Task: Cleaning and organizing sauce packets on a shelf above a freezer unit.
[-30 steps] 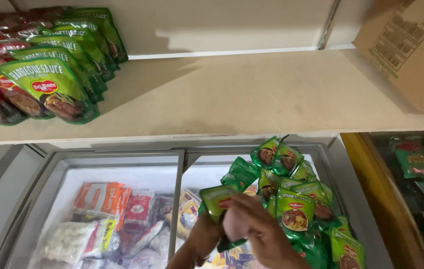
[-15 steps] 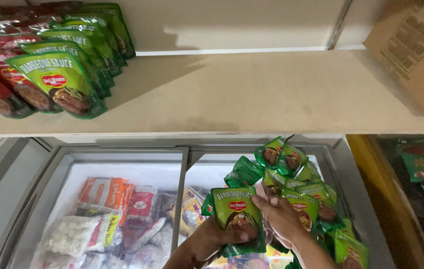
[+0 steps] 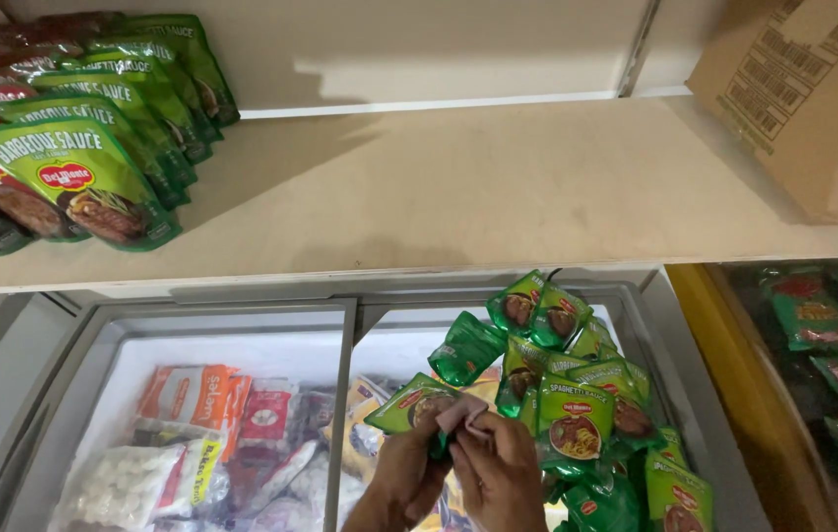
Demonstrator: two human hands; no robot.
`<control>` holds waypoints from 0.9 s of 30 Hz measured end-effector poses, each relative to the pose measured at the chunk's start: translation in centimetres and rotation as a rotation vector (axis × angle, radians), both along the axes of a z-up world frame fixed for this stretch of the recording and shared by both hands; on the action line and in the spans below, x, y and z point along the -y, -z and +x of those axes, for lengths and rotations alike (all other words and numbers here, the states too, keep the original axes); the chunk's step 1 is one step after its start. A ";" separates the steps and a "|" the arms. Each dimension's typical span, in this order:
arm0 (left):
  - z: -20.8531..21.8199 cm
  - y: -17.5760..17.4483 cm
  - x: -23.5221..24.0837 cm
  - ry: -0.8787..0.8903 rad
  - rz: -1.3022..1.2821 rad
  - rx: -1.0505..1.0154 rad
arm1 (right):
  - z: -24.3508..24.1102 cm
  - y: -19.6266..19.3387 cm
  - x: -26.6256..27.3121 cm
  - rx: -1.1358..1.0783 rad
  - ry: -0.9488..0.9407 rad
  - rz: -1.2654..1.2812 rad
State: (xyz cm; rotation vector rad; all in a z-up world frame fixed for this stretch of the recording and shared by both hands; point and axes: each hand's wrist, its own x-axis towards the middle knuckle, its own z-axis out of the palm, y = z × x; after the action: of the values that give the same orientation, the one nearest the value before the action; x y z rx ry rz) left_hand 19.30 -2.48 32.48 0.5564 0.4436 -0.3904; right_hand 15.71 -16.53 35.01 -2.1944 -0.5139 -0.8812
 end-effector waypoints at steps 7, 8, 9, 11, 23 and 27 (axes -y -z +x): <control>0.0 -1.6 0.0 0.005 0.072 0.003 | -0.7 2.3 0.4 -0.134 -0.194 0.009; 0.0 -1.7 0.0 -0.011 0.084 -0.017 | -0.4 3.3 0.9 -0.167 -0.266 -0.008; 0.1 -1.7 -0.2 -0.028 0.098 -0.034 | 0.1 4.3 1.3 -0.197 -0.340 -0.026; 0.0 -3.2 -0.4 -0.019 0.127 0.016 | 1.5 2.9 3.1 -0.090 -0.382 -0.239; 0.8 -3.5 0.0 0.016 0.274 0.152 | -0.2 5.3 0.9 -0.618 -0.412 0.405; -0.4 -6.7 0.8 -0.022 0.278 0.056 | 1.3 -0.4 3.8 0.095 -0.346 -0.325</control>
State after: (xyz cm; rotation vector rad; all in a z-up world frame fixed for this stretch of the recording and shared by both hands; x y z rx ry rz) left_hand 18.89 -3.27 39.16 0.8296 0.4527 -0.2933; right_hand 17.01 -20.34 35.45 -2.2545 -1.1125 -0.7550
